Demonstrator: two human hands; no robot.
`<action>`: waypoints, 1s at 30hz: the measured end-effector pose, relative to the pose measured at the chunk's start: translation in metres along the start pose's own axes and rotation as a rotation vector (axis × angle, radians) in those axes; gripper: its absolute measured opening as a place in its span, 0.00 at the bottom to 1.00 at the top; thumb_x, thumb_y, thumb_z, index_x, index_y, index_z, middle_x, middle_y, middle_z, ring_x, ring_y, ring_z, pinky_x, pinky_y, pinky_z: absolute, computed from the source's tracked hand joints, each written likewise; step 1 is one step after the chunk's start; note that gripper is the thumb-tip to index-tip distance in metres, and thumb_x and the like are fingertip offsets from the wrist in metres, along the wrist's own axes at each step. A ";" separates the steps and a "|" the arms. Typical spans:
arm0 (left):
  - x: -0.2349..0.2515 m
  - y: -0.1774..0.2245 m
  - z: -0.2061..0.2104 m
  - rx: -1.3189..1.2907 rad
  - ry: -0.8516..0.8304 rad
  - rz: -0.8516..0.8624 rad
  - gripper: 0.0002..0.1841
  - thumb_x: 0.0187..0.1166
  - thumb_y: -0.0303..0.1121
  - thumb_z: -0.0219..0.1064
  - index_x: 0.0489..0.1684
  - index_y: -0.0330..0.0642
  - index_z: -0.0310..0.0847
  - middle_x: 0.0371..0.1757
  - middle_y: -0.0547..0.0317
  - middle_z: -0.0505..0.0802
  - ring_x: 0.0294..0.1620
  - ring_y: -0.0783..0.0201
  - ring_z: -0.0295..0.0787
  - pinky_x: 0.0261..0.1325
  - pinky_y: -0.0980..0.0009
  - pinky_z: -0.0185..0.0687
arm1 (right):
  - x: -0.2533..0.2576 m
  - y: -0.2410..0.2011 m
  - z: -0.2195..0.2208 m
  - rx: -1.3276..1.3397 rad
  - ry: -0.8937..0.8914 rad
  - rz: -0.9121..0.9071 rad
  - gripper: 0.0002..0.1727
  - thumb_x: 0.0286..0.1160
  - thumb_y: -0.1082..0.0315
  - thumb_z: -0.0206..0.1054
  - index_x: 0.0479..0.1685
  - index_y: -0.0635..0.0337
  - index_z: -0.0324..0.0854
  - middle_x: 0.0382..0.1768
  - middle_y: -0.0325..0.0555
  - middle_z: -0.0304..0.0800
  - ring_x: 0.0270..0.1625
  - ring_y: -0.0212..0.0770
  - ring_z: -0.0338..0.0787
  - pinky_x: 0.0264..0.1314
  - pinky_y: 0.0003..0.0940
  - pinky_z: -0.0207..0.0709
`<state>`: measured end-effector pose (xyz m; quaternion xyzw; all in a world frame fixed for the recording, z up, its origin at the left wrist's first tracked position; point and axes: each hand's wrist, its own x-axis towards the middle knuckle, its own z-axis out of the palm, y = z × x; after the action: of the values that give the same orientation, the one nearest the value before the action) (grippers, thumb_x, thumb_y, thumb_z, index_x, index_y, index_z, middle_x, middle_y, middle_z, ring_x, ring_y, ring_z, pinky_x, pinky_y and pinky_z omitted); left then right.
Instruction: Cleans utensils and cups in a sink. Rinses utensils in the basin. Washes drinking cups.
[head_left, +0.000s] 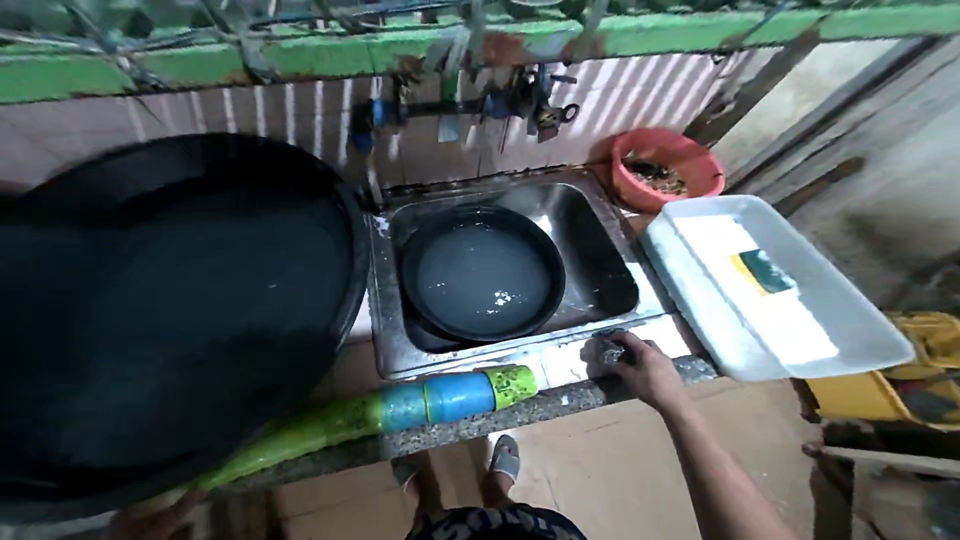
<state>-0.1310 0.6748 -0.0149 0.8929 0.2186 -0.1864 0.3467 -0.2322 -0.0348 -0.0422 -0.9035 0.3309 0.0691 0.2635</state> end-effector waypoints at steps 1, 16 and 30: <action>0.007 -0.004 0.009 -0.077 0.057 0.001 0.43 0.81 0.49 0.71 0.90 0.35 0.54 0.76 0.36 0.80 0.69 0.52 0.85 0.70 0.52 0.84 | 0.003 0.003 -0.004 0.077 0.007 -0.022 0.26 0.73 0.69 0.78 0.72 0.52 0.81 0.66 0.67 0.84 0.66 0.69 0.85 0.67 0.72 0.77; -0.002 0.041 0.067 -0.211 0.539 -0.202 0.47 0.70 0.54 0.81 0.85 0.37 0.64 0.69 0.26 0.85 0.72 0.29 0.81 0.75 0.30 0.72 | 0.016 -0.253 0.093 0.366 -0.560 -0.533 0.31 0.63 0.66 0.82 0.68 0.56 0.76 0.54 0.58 0.89 0.55 0.55 0.90 0.58 0.62 0.84; -0.047 0.074 0.090 0.170 0.259 0.005 0.57 0.70 0.60 0.78 0.93 0.33 0.49 0.85 0.24 0.68 0.80 0.29 0.73 0.78 0.34 0.72 | -0.012 -0.107 0.037 -0.443 -0.546 -0.511 0.51 0.59 0.44 0.85 0.89 0.30 0.63 0.83 0.53 0.73 0.84 0.66 0.70 0.81 0.78 0.58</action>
<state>-0.1485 0.5499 -0.0143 0.9362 0.2425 -0.0867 0.2393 -0.1717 0.0600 -0.0244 -0.9397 -0.0078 0.3075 0.1496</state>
